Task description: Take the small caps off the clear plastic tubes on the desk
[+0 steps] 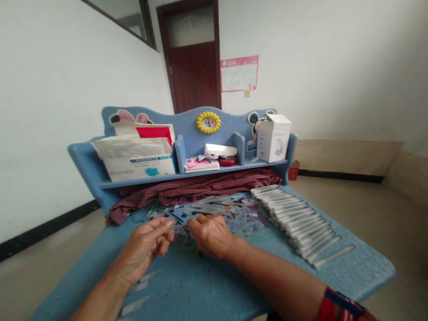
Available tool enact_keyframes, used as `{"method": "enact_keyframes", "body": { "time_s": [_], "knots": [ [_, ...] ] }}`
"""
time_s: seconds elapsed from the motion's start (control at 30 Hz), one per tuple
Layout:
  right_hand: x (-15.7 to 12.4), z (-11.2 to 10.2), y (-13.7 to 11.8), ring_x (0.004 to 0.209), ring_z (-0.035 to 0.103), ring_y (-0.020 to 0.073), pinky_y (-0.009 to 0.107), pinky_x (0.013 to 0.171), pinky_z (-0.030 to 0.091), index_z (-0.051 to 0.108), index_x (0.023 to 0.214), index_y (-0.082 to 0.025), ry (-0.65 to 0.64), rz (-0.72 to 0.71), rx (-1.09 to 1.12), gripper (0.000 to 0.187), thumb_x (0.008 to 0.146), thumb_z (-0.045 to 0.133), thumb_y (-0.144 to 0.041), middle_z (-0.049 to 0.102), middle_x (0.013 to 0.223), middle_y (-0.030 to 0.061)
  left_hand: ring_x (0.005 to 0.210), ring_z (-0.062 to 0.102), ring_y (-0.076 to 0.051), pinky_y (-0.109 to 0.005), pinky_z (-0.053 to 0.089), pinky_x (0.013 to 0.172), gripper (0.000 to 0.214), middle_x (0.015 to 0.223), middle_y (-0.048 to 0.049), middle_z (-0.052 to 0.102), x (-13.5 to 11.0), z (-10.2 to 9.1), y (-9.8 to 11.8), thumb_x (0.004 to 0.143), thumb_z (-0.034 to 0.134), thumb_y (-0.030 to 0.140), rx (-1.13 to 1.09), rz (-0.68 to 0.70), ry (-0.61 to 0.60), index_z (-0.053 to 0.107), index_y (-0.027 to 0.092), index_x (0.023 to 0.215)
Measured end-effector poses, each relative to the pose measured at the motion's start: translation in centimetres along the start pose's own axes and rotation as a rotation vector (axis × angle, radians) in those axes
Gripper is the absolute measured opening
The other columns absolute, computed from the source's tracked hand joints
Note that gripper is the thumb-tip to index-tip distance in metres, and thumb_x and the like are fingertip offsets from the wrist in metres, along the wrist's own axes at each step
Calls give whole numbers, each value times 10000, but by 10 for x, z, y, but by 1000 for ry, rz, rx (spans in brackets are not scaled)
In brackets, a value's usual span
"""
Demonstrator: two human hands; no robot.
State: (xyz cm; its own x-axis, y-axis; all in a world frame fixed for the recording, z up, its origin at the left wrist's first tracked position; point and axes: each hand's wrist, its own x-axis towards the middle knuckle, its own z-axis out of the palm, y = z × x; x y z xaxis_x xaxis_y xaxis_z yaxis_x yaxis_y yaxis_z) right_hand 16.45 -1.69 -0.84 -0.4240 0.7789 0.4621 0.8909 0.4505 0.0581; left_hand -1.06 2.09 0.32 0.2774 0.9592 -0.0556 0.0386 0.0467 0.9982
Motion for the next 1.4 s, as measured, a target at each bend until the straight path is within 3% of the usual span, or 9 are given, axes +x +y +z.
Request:
{"method": "enact_keyframes", "body": {
  "time_s": [0.17, 0.27, 0.33, 0.47, 0.6, 0.7, 0.87, 1.07, 1.4],
  "knots": [
    [8, -29, 0, 702, 602, 190, 304, 629, 429, 600, 884, -212, -157, 58, -15, 211, 746, 450, -155, 667, 848, 50, 319, 412, -63, -172, 280, 333, 432, 503, 33, 547, -1, -1, 2, 679, 564, 459, 35, -15, -35, 504, 137, 961],
    [11, -55, 22, 737, 611, 198, 289, 619, 431, 625, 899, -220, -303, 107, -85, 235, 744, 454, -175, 676, 833, 60, 324, 398, -57, -169, 267, 340, 422, 513, 36, 543, -2, 0, 4, 682, 559, 450, 77, -5, -19, 505, 130, 952],
    [7, -72, 52, 781, 605, 189, 272, 636, 425, 637, 900, -237, -366, 148, -131, 235, 734, 475, -198, 675, 863, 54, 330, 394, -54, -168, 255, 346, 403, 524, 38, 541, -2, 1, 4, 684, 555, 453, 106, -7, -19, 516, 133, 927],
    [-20, -90, 136, 808, 598, 173, 239, 662, 403, 653, 867, -222, -398, 265, -184, 246, 713, 474, -153, 672, 857, 46, 352, 411, -61, -174, 258, 362, 363, 538, 28, 546, -2, 4, 3, 668, 570, 469, 187, -12, -43, 554, 144, 828],
    [-52, -80, 207, 793, 593, 148, 194, 642, 384, 660, 832, -194, -442, 393, -220, 251, 690, 471, -111, 667, 820, 39, 354, 413, -65, -178, 265, 370, 339, 534, 26, 541, -1, 6, 1, 659, 576, 488, 242, -24, -75, 564, 156, 723],
    [-64, -65, 233, 797, 590, 140, 183, 652, 379, 662, 843, -196, -468, 433, -214, 242, 678, 502, -123, 663, 835, 30, 346, 421, -76, -183, 261, 368, 356, 529, 22, 550, 1, 5, -1, 643, 584, 502, 263, -57, -80, 574, 162, 751],
    [-69, -48, 246, 828, 592, 148, 187, 659, 387, 668, 869, -214, -482, 433, -183, 257, 685, 504, -140, 665, 875, 27, 328, 421, -79, -176, 230, 359, 388, 518, 20, 560, 5, 5, -6, 622, 595, 496, 263, -77, -20, 581, 166, 824],
    [-70, -35, 250, 860, 603, 176, 212, 709, 407, 655, 961, -200, -490, 452, -206, 309, 709, 492, -129, 666, 904, 74, 332, 431, -81, -174, 240, 364, 377, 515, 12, 568, 6, 6, -10, 623, 603, 485, 292, -112, -71, 583, 162, 815],
    [-70, -33, 243, 912, 596, 205, 255, 752, 423, 644, 978, -195, -540, 432, -277, 333, 724, 460, -83, 650, 963, 105, 319, 421, -77, -169, 239, 355, 370, 492, 13, 561, 2, 11, -7, 588, 616, 472, 278, -102, -7, 588, 160, 785]
  ]
}}
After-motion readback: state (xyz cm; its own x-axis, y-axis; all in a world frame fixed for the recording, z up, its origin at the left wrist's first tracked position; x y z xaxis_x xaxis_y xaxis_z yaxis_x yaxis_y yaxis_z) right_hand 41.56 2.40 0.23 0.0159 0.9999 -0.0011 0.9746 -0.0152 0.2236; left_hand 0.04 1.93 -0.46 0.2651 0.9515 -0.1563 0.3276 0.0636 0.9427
